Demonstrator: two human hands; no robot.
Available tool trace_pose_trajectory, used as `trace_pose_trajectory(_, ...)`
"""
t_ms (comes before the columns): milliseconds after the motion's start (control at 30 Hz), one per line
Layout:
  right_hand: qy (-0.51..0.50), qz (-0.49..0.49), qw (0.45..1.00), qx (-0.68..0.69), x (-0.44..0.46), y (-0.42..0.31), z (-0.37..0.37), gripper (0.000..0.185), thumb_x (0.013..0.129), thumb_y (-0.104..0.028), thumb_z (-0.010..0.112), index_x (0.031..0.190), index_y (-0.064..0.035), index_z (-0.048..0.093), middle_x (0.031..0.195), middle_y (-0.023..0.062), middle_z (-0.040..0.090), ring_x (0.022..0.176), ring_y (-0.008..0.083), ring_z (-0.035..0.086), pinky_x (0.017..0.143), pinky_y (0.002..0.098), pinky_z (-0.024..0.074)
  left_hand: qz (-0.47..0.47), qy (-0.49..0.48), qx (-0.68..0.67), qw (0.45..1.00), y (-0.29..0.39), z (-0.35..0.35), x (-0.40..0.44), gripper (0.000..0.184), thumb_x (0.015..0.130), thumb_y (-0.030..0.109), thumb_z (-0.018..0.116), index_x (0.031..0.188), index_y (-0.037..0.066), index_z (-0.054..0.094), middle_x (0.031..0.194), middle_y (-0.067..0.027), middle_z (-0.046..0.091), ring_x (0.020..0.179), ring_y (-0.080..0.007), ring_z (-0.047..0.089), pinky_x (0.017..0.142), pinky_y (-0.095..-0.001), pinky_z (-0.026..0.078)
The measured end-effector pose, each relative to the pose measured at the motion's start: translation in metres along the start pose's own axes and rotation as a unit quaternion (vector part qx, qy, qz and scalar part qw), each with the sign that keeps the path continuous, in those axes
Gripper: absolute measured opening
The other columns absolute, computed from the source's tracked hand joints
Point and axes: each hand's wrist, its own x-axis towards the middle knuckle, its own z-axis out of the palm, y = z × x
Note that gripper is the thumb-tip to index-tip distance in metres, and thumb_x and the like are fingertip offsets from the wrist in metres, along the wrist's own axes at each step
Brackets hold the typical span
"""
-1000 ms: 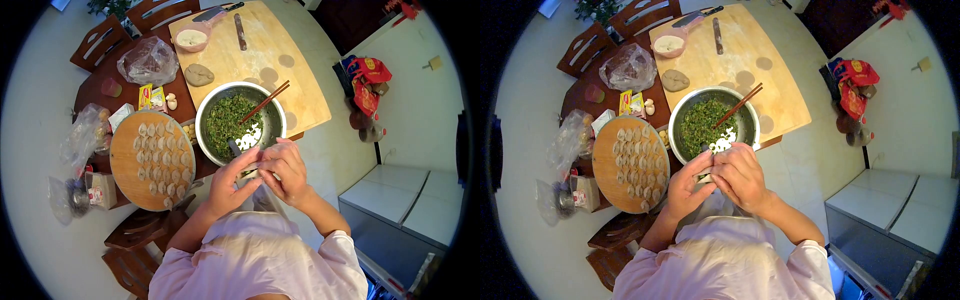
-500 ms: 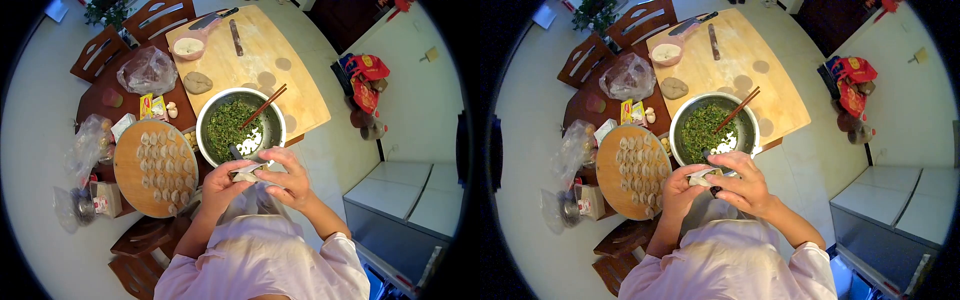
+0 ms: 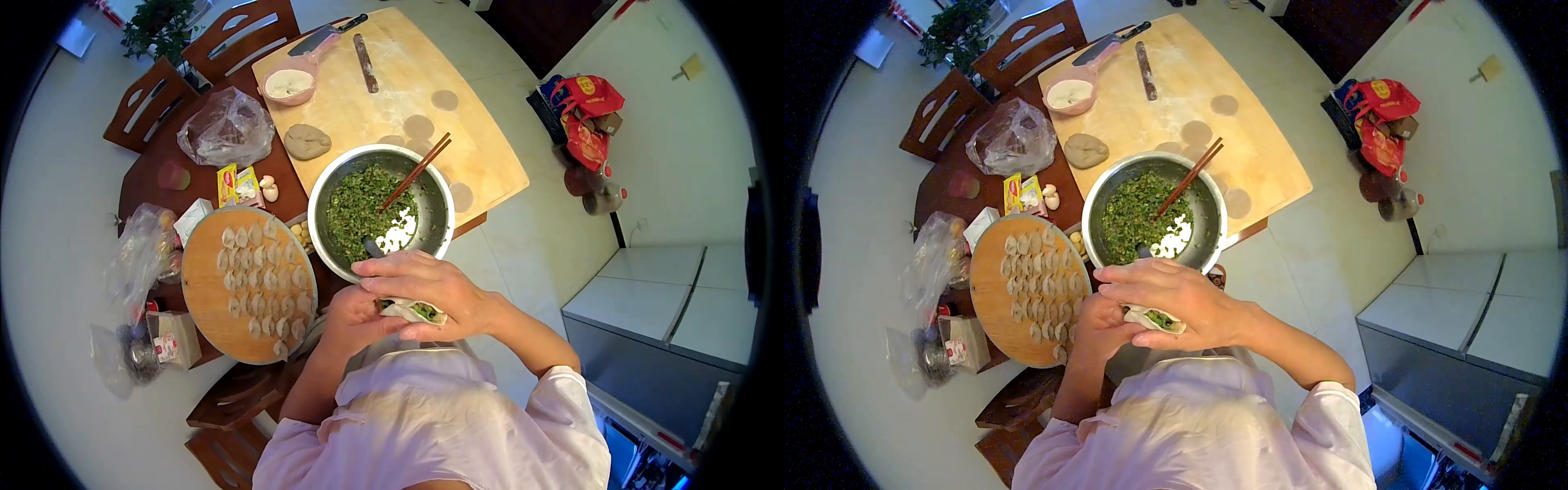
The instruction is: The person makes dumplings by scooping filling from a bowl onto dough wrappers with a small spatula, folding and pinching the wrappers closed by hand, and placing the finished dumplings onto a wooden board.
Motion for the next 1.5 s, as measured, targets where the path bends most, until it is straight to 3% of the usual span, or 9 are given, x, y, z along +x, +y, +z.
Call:
trace_pose_trajectory(333, 0.009, -0.045, 0.987, -0.155, 0.001, -0.008, -0.001, 0.044, 0.098, -0.031, 0.038, 0.123, 0.0012, 0.056, 0.131, 0.0205, 0.053, 0.115, 0.0352, 0.056, 0.100, 0.0453, 0.0392, 0.010, 0.041, 0.077, 0.996, 0.004, 0.002, 0.000, 0.024, 0.081, 0.003, 0.072, 0.103, -0.001, 0.062, 0.090, 0.0000, 0.063, 0.085, -0.0061, 0.057, 0.068, -0.0216, 0.044)
trace_pose_trajectory(433, -0.010, -0.052, 0.968, -0.245, 0.003, -0.015, -0.009, 0.045, 0.096, -0.032, 0.044, 0.123, 0.0016, 0.056, 0.130, 0.0215, 0.054, 0.114, 0.0345, 0.057, 0.098, 0.0443, 0.0419, -0.021, 0.031, 0.134, 0.990, 0.009, -0.003, -0.005, 0.026, 0.080, 0.003, 0.072, 0.104, -0.002, 0.062, 0.094, -0.0021, 0.064, 0.086, -0.0071, 0.057, 0.069, -0.0222, 0.044)
trace_pose_trajectory(633, 0.025, -0.026, 0.985, -0.168, 0.007, -0.019, -0.012, 0.047, 0.092, -0.032, 0.054, 0.124, 0.0028, 0.055, 0.128, 0.0227, 0.055, 0.111, 0.0347, 0.059, 0.092, 0.0433, 0.0475, -0.005, 0.041, 0.107, 0.993, 0.023, 0.015, 0.005, 0.029, 0.081, 0.003, 0.071, 0.107, -0.003, 0.062, 0.097, -0.0052, 0.065, 0.084, -0.0096, 0.059, 0.071, -0.0245, 0.047)
trace_pose_trajectory(833, 0.011, -0.052, 0.976, -0.211, 0.003, -0.013, -0.011, 0.042, 0.094, -0.026, 0.047, 0.121, 0.0045, 0.056, 0.125, 0.0233, 0.057, 0.111, 0.0355, 0.059, 0.095, 0.0439, 0.0462, -0.089, -0.016, 0.327, 0.941, 0.039, 0.011, 0.004, 0.034, 0.084, 0.002, 0.066, 0.116, -0.006, 0.058, 0.109, -0.0098, 0.062, 0.098, -0.0150, 0.059, 0.079, -0.0269, 0.049)
trace_pose_trajectory(933, 0.015, -0.064, 0.984, -0.163, -0.005, -0.008, -0.013, 0.041, 0.092, -0.018, 0.044, 0.125, 0.0046, 0.053, 0.129, 0.0236, 0.054, 0.115, 0.0351, 0.057, 0.099, 0.0460, 0.0423, -0.050, 0.016, 0.066, 0.996, 0.041, 0.031, 0.006, 0.030, 0.090, 0.005, 0.061, 0.117, -0.007, 0.057, 0.111, -0.0098, 0.061, 0.098, -0.0147, 0.059, 0.080, -0.0287, 0.051)
trace_pose_trajectory(1033, 0.060, -0.058, 0.996, -0.039, -0.005, -0.005, -0.011, 0.040, 0.093, -0.017, 0.040, 0.124, 0.0051, 0.055, 0.126, 0.0251, 0.056, 0.111, 0.0355, 0.059, 0.099, 0.0455, 0.0425, -0.106, 0.032, -0.092, 0.990, 0.040, 0.024, 0.005, 0.028, 0.095, 0.005, 0.053, 0.119, -0.008, 0.054, 0.114, -0.0105, 0.059, 0.100, -0.0148, 0.059, 0.085, -0.0311, 0.054)
trace_pose_trajectory(1233, 0.060, -0.070, 0.995, -0.031, 0.000, -0.009, -0.007, 0.041, 0.093, -0.017, 0.039, 0.124, 0.0050, 0.056, 0.124, 0.0253, 0.058, 0.110, 0.0347, 0.061, 0.097, 0.0441, 0.0435, -0.136, -0.059, 0.068, 0.987, 0.049, 0.012, 0.009, 0.025, 0.099, 0.009, 0.045, 0.114, -0.008, 0.058, 0.108, -0.0103, 0.063, 0.102, -0.0160, 0.061, 0.084, -0.0294, 0.055)
trace_pose_trajectory(1333, 0.054, -0.073, 0.995, -0.030, 0.000, -0.013, -0.006, 0.042, 0.094, -0.018, 0.038, 0.124, 0.0050, 0.056, 0.124, 0.0255, 0.058, 0.112, 0.0350, 0.060, 0.099, 0.0453, 0.0417, -0.113, -0.088, 0.248, 0.958, 0.060, 0.014, 0.012, 0.029, 0.098, 0.018, 0.051, 0.112, -0.006, 0.060, 0.105, -0.0117, 0.064, 0.100, -0.0180, 0.062, 0.081, -0.0309, 0.053)
trace_pose_trajectory(1500, 0.086, -0.079, 0.986, 0.115, 0.002, -0.023, 0.000, 0.048, 0.096, -0.024, 0.031, 0.126, 0.0054, 0.055, 0.130, 0.0279, 0.052, 0.119, 0.0376, 0.054, 0.103, 0.0481, 0.0359, 0.182, -0.112, 0.225, 0.951, 0.037, 0.024, 0.017, 0.056, 0.090, 0.044, 0.060, 0.121, -0.001, 0.055, 0.108, -0.0174, 0.063, 0.102, -0.0291, 0.062, 0.089, -0.0392, 0.047)
